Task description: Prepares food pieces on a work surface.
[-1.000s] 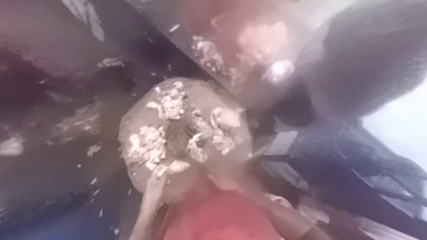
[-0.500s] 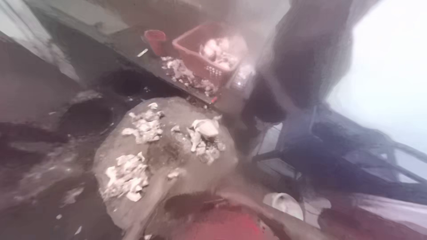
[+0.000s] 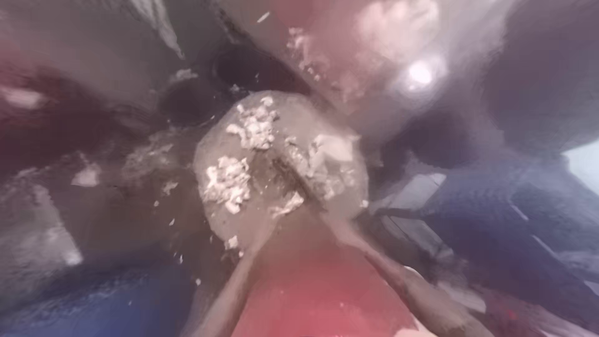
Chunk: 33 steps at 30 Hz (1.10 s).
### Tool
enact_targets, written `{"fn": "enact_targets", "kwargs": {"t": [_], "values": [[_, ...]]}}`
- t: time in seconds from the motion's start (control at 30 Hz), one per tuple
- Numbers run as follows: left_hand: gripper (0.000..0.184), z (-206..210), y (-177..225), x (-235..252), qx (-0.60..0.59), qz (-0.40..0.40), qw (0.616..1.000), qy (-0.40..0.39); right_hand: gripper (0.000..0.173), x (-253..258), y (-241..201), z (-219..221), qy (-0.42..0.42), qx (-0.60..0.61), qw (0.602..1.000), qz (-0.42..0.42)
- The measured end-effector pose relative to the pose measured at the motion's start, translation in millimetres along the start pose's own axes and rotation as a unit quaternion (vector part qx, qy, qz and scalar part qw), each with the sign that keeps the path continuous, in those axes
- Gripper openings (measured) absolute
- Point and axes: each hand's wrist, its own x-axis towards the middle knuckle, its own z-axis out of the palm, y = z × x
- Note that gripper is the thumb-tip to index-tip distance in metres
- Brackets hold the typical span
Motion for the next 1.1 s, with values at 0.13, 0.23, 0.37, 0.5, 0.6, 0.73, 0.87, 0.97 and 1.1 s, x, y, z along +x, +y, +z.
{"fn": "enact_targets", "kwargs": {"t": [0.13,0.23,0.37,0.5,0.6,0.73,0.87,0.97,1.1], "values": [[0.048,-1.6,-17.5,-5.2,-0.076,-0.01,0.997,-0.027,0.054,-18.8,-29.7,2.8,0.011,-0.021,0.998,-0.053],[0.044,0.6,-10.5,-10.5,-0.063,0.012,0.998,0.002,0.055,-41.6,-66.4,10.5,0.028,0.01,0.982,-0.186],[0.042,-2.6,-2.7,-15.2,-0.037,-0.006,0.999,-0.005,0.054,-28.3,-59.7,32.9,0.019,-0.103,0.982,-0.16],[0.043,-2.3,-26.9,-5.6,0.023,0.035,0.999,0.018,0.061,5.4,-37.7,28.8,-0.026,-0.172,0.985,-0.017],[0.039,-14.6,-33.7,-27.9,0.135,0.059,0.988,0.042,0.055,-17.7,-64.9,28.3,0.028,-0.177,0.982,-0.054],[0.044,-13.1,-46.5,-39.6,0.212,0.057,0.971,0.094,0.057,-34.9,-84.4,40.6,-0.007,-0.019,0.987,-0.16],[0.048,-5.4,-40.4,-37.7,0.264,0.02,0.96,0.086,0.058,1.8,-40.7,69.2,-0.119,-0.048,0.989,-0.072],[0.043,-21.6,-26.5,-34.6,0.166,0.017,0.985,0.046,0.061,8.9,-23.1,60.7,-0.123,-0.04,0.991,-0.023],[0.052,-37.0,8.6,-40.1,-0.158,0.131,0.975,-0.087,0.053,-17.2,-15.6,32.9,0.007,0.011,0.998,-0.062]]}}
